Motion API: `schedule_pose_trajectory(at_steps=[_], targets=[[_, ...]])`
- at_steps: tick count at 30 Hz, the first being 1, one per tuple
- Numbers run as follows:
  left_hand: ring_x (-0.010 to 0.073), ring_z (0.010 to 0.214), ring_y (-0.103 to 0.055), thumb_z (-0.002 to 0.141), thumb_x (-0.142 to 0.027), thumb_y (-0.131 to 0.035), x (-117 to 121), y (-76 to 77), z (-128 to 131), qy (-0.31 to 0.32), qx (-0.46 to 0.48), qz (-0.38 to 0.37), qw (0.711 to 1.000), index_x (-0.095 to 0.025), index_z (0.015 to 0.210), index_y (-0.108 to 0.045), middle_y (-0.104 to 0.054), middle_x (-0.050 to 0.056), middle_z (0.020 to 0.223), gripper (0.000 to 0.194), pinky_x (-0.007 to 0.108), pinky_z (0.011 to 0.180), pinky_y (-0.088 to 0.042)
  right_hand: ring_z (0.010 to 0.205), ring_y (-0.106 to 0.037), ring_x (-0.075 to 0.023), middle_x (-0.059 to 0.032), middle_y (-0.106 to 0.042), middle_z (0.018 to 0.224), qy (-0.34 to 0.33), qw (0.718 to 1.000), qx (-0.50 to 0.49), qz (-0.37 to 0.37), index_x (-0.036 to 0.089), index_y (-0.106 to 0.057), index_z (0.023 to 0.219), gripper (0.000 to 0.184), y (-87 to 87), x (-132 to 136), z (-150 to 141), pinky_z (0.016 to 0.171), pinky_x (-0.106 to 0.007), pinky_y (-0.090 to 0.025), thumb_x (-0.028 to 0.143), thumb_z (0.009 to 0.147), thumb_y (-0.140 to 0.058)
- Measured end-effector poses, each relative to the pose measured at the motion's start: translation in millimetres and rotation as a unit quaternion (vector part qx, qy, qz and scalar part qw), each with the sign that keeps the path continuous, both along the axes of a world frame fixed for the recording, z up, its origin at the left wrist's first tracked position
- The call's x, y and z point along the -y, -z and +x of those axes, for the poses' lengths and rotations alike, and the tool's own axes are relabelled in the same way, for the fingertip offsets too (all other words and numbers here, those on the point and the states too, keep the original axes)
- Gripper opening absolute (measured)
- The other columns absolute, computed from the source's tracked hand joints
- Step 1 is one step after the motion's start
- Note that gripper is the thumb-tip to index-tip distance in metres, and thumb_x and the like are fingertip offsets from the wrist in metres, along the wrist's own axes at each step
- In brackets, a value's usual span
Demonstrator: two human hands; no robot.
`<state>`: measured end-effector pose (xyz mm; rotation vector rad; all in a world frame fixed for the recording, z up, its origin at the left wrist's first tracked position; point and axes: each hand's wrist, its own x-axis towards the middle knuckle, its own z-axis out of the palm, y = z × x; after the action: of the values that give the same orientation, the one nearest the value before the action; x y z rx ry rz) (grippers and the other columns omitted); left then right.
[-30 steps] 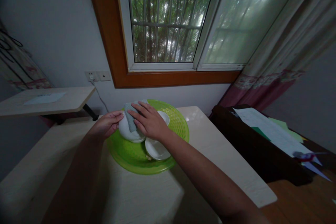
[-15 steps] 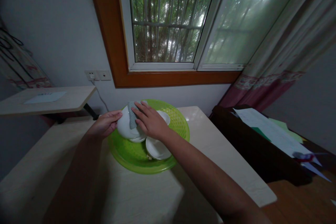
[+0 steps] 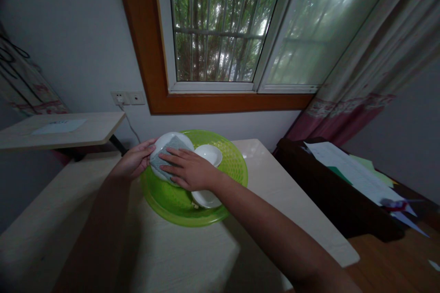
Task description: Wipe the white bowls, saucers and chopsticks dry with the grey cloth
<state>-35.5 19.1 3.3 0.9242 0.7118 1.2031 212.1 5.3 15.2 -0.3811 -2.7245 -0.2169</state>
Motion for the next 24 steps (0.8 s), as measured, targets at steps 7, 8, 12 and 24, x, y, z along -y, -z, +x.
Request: schedule_pose_trajectory(at_steps=[7, 8, 12, 24], targets=[[0.0164, 0.063, -0.069, 0.093, -0.023, -0.063, -0.7, 0.5, -1.5, -0.008, 0.011, -0.015, 1.0, -0.008, 0.113, -0.07, -0.076, 0.013, 0.088, 0.027, 0.026, 0.056, -0.057, 0.155, -0.02, -0.0227, -0.0065, -0.036, 0.163, -0.031, 0.998, 0.043, 0.035, 0.018, -0.049, 0.149, 0.05, 0.0, 3.2, -3.4, 0.126, -0.049, -0.019, 0.033, 0.1, -0.049], [0.0166, 0.059, -0.068, 0.096, -0.028, -0.059, 0.1, -1.3, -0.7, 0.003, 0.01, -0.026, 1.0, -0.007, 0.114, -0.07, -0.076, 0.013, 0.084, 0.03, 0.026, 0.054, -0.056, 0.155, -0.02, -0.0226, -0.0062, -0.035, 0.164, -0.025, 0.998, 0.04, 0.041, 0.019, -0.049, 0.149, 0.05, 0.6, 3.2, -4.1, 0.126, -0.05, -0.018, 0.033, 0.101, -0.048], [0.0176, 0.06, -0.069, 0.103, -0.037, -0.046, 5.0, -11.0, 4.9, 0.031, 0.017, -0.054, 0.998, -0.005, 0.118, -0.068, -0.075, 0.015, 0.083, 0.042, 0.027, 0.055, -0.056, 0.156, -0.018, -0.023, -0.006, -0.032, 0.165, 0.027, 0.998, -0.001, 0.048, 0.022, -0.044, 0.152, 0.051, 1.5, 2.8, -6.9, 0.127, -0.052, -0.017, 0.035, 0.103, -0.047], [0.0163, 0.066, -0.07, 0.083, -0.017, -0.071, 5.3, -4.1, 10.1, -0.002, 0.0, -0.011, 1.0, -0.009, 0.099, -0.075, -0.076, 0.01, 0.081, 0.018, 0.023, 0.061, -0.056, 0.155, -0.021, -0.0257, -0.0091, -0.034, 0.164, 0.096, 0.99, -0.1, 0.026, 0.019, -0.038, 0.156, 0.055, -1.1, -1.3, -3.7, 0.124, -0.051, -0.029, 0.035, 0.103, -0.045]])
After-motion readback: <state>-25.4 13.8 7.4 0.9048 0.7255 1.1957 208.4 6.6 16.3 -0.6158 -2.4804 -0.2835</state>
